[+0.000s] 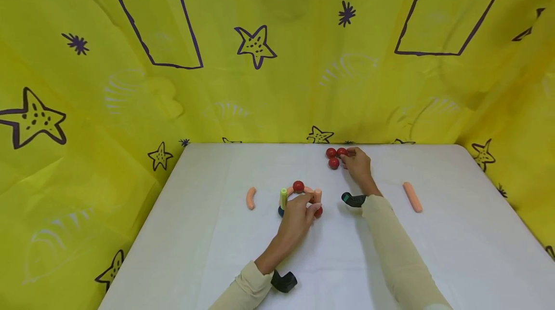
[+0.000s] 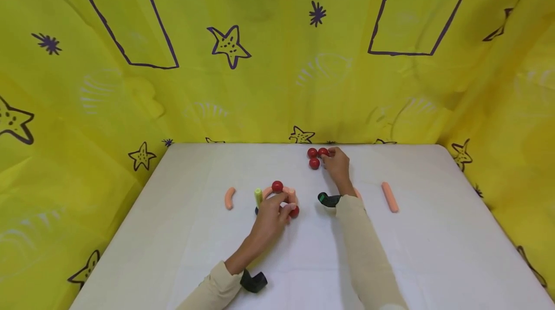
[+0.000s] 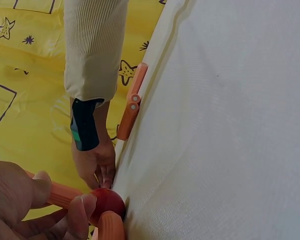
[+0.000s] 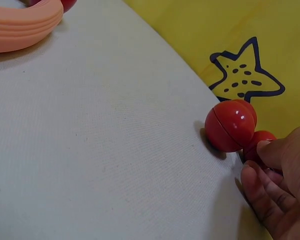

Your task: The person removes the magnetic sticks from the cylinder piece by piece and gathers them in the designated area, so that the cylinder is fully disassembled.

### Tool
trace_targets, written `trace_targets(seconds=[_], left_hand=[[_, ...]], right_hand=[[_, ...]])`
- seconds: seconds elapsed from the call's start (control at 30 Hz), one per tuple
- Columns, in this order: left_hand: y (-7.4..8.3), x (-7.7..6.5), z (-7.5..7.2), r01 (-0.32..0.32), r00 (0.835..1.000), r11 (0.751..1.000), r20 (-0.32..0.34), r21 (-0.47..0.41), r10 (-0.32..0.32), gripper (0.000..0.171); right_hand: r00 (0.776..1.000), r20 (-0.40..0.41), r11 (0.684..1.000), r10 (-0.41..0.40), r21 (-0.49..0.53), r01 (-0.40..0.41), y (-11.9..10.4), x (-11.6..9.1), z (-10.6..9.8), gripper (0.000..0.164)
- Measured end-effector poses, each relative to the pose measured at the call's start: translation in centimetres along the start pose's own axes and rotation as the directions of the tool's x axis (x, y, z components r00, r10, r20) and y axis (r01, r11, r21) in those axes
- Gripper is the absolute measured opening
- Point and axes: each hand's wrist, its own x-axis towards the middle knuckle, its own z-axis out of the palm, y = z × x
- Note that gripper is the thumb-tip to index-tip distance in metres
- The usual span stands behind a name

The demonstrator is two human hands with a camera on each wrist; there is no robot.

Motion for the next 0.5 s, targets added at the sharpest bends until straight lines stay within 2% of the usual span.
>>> trace_targets(seconds=[0.27,0.5], left_hand=[[0.1,-0.13,-0.36,0.007,1.0,1.0,0.009,-0.013,-0.007,0.015],[0.07,-0.01,-0.53,0.029,0.999,0.997,0.048,-0.075,-0.025,0.015]], right_hand=[[1.0,0.007,1.0,0.02,0.006,-0.02,-0.03,-0.08,0.16,0.042],[1.0,0.009,0.999,0.018,0.031,-0.018,-0.24,-0.05,-0.24,0.045]])
